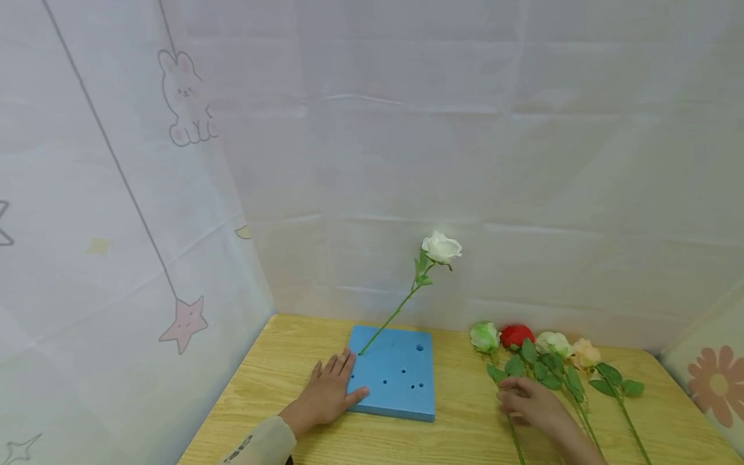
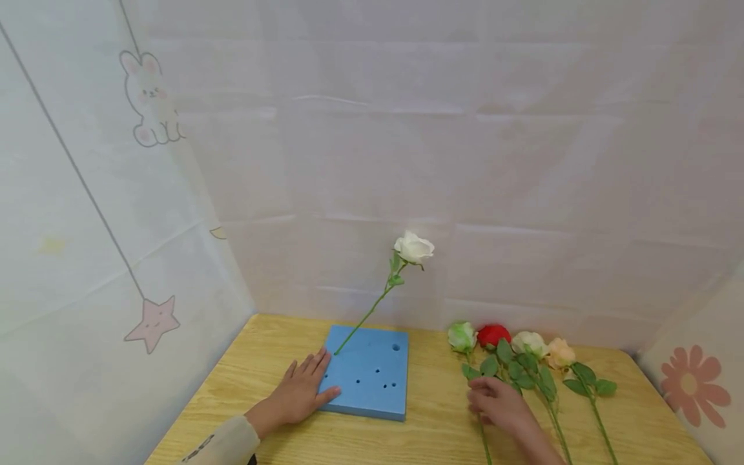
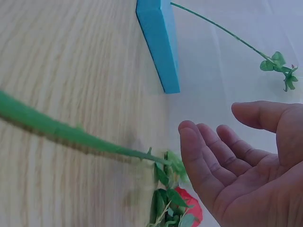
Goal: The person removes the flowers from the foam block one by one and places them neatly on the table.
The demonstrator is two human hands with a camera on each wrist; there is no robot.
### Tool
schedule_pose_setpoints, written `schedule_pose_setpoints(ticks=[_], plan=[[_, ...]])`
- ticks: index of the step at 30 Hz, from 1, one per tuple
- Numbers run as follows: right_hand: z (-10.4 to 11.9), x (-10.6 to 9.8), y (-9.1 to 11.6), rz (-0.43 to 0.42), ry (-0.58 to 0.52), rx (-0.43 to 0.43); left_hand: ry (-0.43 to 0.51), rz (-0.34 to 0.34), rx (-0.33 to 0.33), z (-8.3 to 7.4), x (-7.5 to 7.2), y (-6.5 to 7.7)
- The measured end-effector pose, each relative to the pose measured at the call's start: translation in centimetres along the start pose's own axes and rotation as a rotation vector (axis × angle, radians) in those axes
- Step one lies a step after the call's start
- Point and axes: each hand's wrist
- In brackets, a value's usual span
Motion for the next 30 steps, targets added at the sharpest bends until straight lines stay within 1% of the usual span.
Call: schedule_pose_setpoints(ticks=[7, 17, 21, 26, 30], plan=[[1.2, 0.7, -0.5, -0.013, -0.024, -0.024, 0.003, 0.004, -0.005, 0.0, 0.0, 0.0], [2.5, 2.0, -0.9, -0.061, -0.050, -0.044, 0.003, 0.010, -0.008, -0.2, -0.3, 0.2], [3.1, 2.4, -1.2, -0.063, -0.060, -0.068, 0.005, 0.009, -0.003, -0.2, -0.2, 0.2], [3.7, 3.0, -1.5, -0.063, -0.098, -0.078, 0.003, 0.004, 0.003, -0.2, -0.2, 0.3], [4.1, 3.4, -1.9, -0.040, -0.125, -0.117, -0.004, 0.001, 0.002, -0.2, -0.2, 0.2]])
Point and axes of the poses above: each hand's wrist, its own y-axis away from the middle knuckle, its own x-axis out of the palm, z = x × y
